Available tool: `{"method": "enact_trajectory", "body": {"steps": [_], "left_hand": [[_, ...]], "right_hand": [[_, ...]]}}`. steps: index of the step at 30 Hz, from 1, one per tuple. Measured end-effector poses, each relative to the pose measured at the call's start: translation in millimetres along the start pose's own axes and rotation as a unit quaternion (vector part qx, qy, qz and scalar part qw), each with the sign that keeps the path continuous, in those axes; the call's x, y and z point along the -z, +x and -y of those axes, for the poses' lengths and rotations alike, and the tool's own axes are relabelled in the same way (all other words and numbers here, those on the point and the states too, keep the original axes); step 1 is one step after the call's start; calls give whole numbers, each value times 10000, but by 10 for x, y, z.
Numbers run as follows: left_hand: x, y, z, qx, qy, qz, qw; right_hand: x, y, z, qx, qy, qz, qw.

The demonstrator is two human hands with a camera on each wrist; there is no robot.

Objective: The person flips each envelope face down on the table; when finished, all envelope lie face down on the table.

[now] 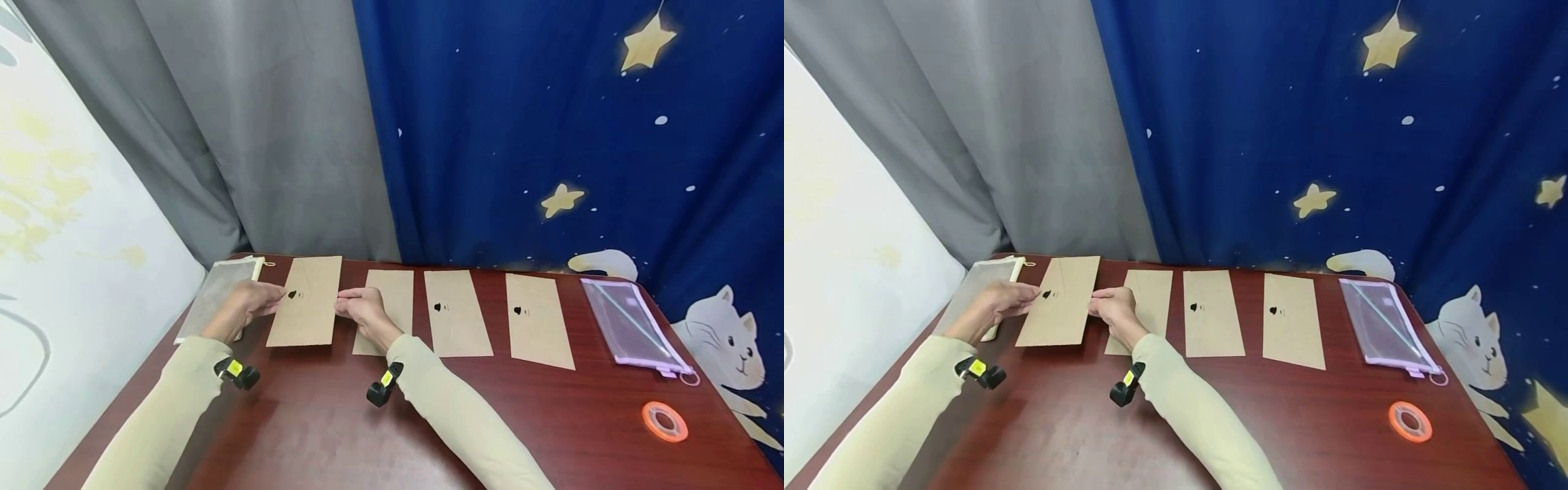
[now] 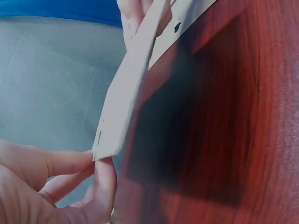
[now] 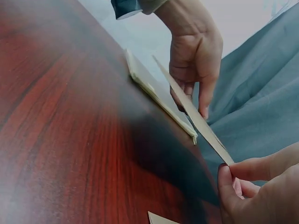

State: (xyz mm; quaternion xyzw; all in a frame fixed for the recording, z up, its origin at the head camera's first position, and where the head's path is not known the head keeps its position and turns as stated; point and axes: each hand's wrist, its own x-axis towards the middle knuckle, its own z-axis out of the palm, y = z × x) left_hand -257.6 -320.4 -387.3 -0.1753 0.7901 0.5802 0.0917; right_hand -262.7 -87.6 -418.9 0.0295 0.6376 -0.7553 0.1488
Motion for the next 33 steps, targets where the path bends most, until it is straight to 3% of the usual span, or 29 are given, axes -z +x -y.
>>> {"method": "enact_trajectory", "body": {"steps": [4, 9, 15, 19, 22, 25, 28, 33], "left_hand": [[51, -17, -72, -181, 61, 132, 9997], [132, -26, -184, -353, 118, 565, 9977], [181, -21, -295, -401, 214, 993, 9940], [173, -72, -383, -476, 157, 814, 9954], [134, -139, -454, -633, 250, 514, 9964], [87, -199, -513, -778, 341, 343, 9958], [47, -254, -553, -900, 390, 320, 9947], [-34, -349, -620, -1075, 518, 111, 9928]], "right_hand": [[15, -15, -6, 14, -64, 86, 9999], [25, -19, -29, 107, -89, 100, 9999], [30, -84, -13, 190, -1015, 351, 9940], [18, -119, 16, 378, -1916, 480, 9796], [23, -130, 91, 988, -2830, 350, 9534], [-7, -172, 216, 1846, -3596, 188, 9145], [-125, -287, 345, 2576, -3951, 250, 8814], [-424, -477, 474, 3225, -4712, 542, 8192]]}}
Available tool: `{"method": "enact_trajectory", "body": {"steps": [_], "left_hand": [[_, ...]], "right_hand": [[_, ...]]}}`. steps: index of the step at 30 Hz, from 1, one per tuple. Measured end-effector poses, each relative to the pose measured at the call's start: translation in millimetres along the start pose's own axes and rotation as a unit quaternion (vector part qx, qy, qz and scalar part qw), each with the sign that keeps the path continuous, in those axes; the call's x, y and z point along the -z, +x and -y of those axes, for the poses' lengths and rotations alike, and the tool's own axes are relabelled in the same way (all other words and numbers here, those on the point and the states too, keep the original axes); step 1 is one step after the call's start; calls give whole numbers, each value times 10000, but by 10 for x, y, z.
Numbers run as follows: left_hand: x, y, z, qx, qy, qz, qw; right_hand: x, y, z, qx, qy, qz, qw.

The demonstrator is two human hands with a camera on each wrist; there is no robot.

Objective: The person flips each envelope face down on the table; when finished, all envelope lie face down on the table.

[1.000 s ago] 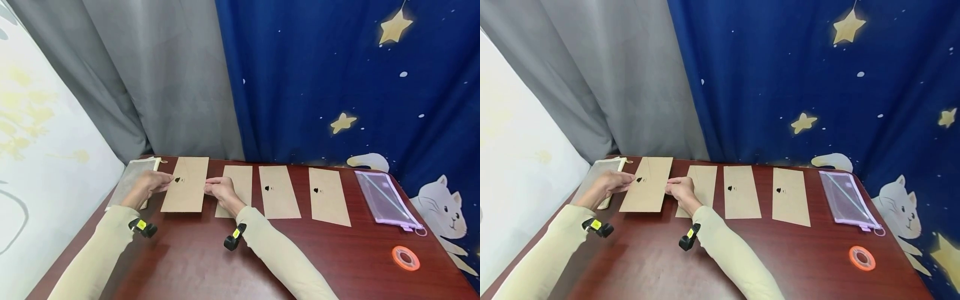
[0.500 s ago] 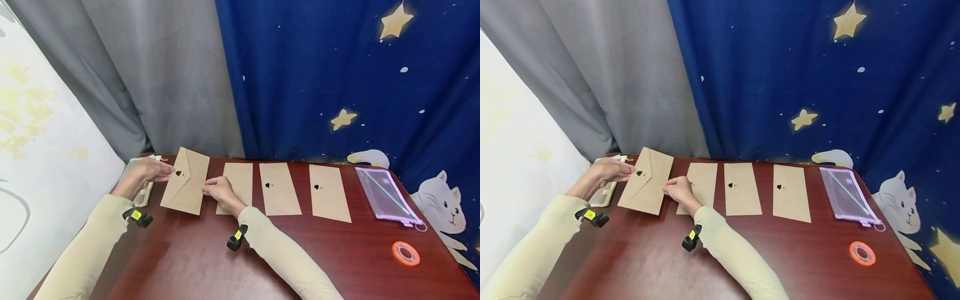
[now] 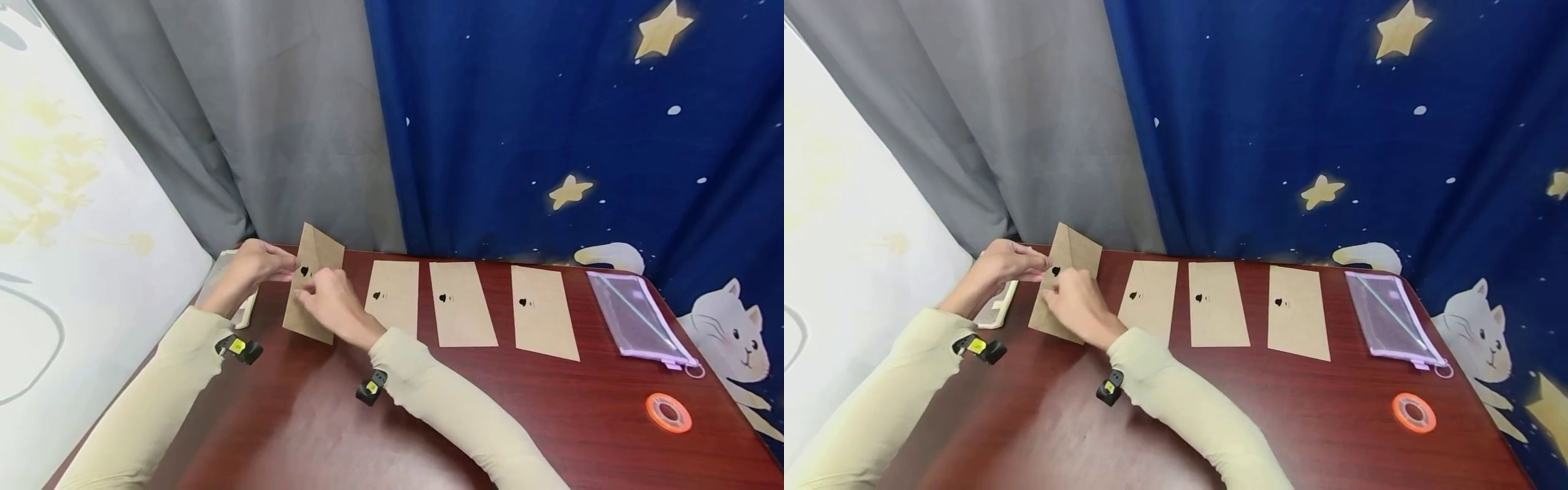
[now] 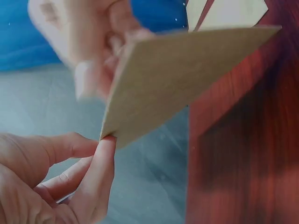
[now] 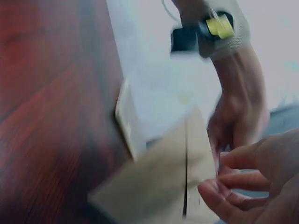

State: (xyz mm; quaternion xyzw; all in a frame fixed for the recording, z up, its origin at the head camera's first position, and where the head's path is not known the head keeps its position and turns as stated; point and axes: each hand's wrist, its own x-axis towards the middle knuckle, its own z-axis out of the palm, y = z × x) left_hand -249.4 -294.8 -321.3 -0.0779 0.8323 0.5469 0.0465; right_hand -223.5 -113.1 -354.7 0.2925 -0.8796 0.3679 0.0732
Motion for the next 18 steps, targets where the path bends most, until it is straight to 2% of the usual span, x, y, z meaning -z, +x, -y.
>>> {"method": "enact_trajectory", "body": {"steps": [3, 9, 13, 18], "left_hand": [[-40, -29, -86, -72, 143, -128, 9998], [-70, -58, -177, -41, 391, -285, 9988], [-86, -89, -170, -317, 564, -383, 9972], [-114, -179, -120, -565, 1285, -552, 9886]], "right_hand": [[-17, 39, 151, 154, -512, -62, 9985], [-32, 91, 288, -121, -1404, -471, 9889], [-40, 87, 316, -314, -1606, -504, 9852], [-72, 16, 342, -251, -1850, -334, 9818]]}}
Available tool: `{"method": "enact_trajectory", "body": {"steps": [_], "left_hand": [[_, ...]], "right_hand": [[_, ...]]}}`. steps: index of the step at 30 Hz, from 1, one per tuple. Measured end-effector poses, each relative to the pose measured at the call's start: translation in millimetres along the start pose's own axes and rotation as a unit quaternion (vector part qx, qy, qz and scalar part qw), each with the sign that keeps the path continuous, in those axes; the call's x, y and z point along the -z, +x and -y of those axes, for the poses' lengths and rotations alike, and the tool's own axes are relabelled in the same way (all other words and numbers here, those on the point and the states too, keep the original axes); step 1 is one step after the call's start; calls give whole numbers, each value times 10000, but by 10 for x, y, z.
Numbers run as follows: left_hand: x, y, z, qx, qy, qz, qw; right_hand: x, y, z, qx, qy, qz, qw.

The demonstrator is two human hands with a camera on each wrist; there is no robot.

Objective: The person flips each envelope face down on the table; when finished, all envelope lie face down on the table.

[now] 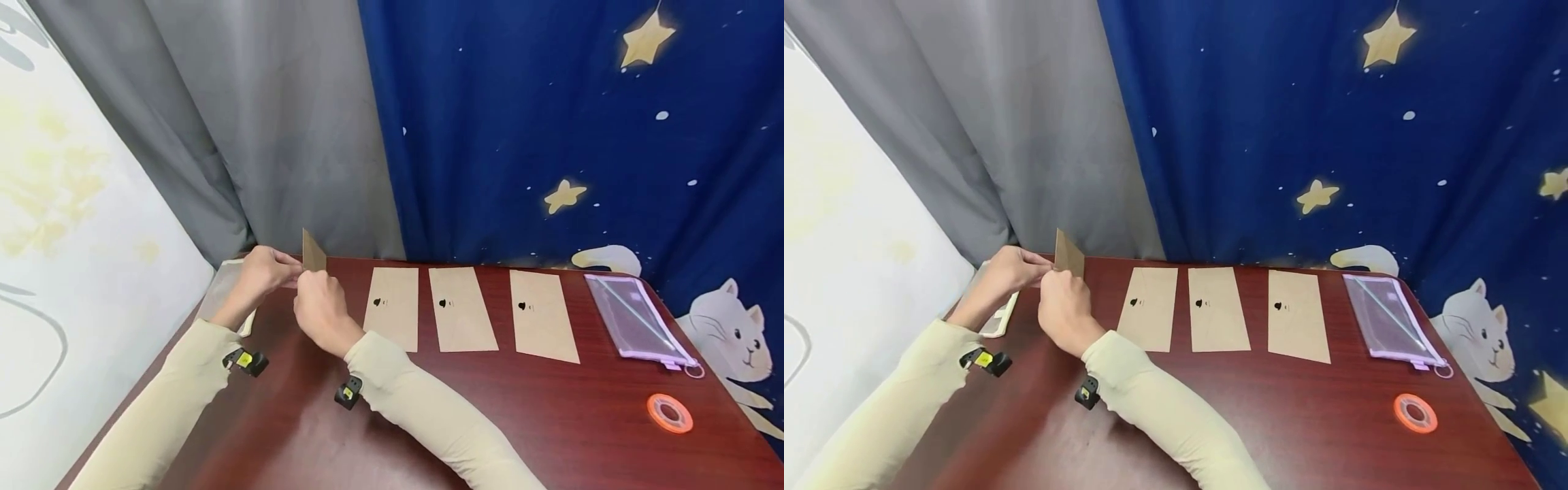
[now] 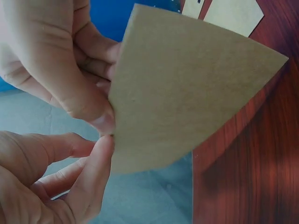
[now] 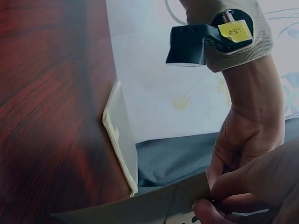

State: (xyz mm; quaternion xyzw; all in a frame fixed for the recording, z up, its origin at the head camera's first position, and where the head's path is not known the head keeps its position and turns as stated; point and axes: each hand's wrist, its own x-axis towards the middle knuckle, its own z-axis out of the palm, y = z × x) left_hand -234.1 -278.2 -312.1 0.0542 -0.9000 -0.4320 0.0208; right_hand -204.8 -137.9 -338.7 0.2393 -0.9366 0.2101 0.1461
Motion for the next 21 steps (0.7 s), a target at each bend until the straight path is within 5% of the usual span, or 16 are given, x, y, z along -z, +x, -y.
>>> {"method": "enact_trajectory", "body": {"steps": [6, 9, 11, 14, 17, 19, 21], "left_hand": [[-46, -69, -3, -87, 226, -273, 9993], [-81, -43, 23, 43, -366, -249, 9990], [-117, 2, 92, 409, -975, -28, 9944], [-190, 92, 266, 1103, -2052, 615, 9705], [-281, 168, 457, 1640, -2909, 1452, 9314], [-343, 194, 545, 1773, -3240, 1833, 9110], [-393, 208, 592, 1781, -3413, 1973, 9016]], "right_hand": [[-7, -32, -18, 68, -419, -227, 9988], [33, -1, -48, -125, -343, -359, 9987], [61, 21, -77, -292, -247, -387, 9985], [94, 48, -121, -490, -69, -380, 9980], [112, 60, -157, -632, 86, -364, 9973], [121, 63, -175, -708, 187, -351, 9967], [135, 65, -188, -753, 249, -342, 9963]]}}
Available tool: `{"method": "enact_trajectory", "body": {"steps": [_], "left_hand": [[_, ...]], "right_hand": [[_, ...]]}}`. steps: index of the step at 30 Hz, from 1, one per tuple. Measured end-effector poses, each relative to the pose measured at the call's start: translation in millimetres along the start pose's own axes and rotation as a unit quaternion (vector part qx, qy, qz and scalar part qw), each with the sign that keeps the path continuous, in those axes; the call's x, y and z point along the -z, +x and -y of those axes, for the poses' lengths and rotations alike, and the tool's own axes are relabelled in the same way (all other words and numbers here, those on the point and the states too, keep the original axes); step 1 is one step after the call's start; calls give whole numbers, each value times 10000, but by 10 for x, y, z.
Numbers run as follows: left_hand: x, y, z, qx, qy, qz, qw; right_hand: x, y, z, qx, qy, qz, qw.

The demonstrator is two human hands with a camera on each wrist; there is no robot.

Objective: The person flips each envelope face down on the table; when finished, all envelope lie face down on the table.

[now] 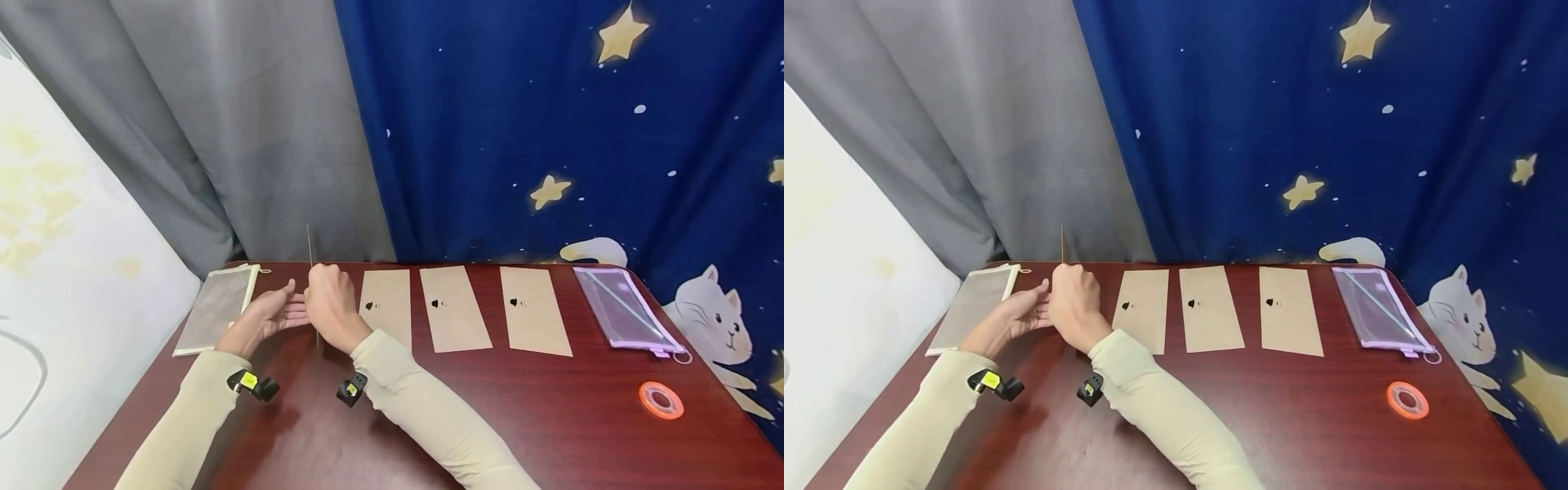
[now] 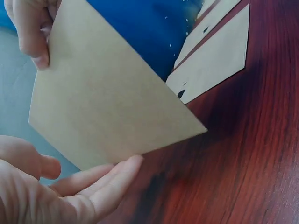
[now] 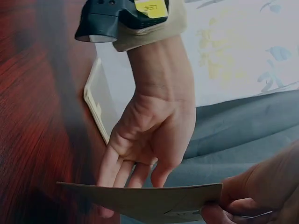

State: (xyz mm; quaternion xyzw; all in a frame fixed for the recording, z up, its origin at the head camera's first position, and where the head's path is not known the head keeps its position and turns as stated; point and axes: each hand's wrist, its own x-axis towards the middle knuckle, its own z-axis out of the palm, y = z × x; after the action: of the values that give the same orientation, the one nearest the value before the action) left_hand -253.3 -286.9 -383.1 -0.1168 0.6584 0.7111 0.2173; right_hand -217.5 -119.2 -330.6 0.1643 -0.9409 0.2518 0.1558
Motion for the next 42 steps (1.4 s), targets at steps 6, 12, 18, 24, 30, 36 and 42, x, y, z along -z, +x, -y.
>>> {"method": "enact_trajectory", "body": {"steps": [6, 12, 18, 24, 30, 36, 42], "left_hand": [[13, 28, 66, -115, -180, -133, 9997], [63, 27, 67, -207, -177, -178, 9995], [128, -20, 38, -365, 133, -360, 9986], [173, -84, 5, -550, 446, -559, 9959], [202, -98, -1, -655, 985, -906, 9888], [227, -87, 21, -965, 1734, -1386, 9703], [245, -63, 30, -1072, 1994, -1728, 9586]], "right_hand": [[33, -8, 7, -105, 53, -18, 9999], [51, -26, -8, -67, 309, 2, 9995], [39, -20, -66, 74, 349, -132, 9993], [-47, -11, -226, 52, 1276, -458, 9908], [-219, 11, -386, -492, 2198, -457, 9732], [-388, -16, -491, -1027, 2488, -474, 9619], [-509, -50, -533, -1267, 2620, -485, 9555]]}}
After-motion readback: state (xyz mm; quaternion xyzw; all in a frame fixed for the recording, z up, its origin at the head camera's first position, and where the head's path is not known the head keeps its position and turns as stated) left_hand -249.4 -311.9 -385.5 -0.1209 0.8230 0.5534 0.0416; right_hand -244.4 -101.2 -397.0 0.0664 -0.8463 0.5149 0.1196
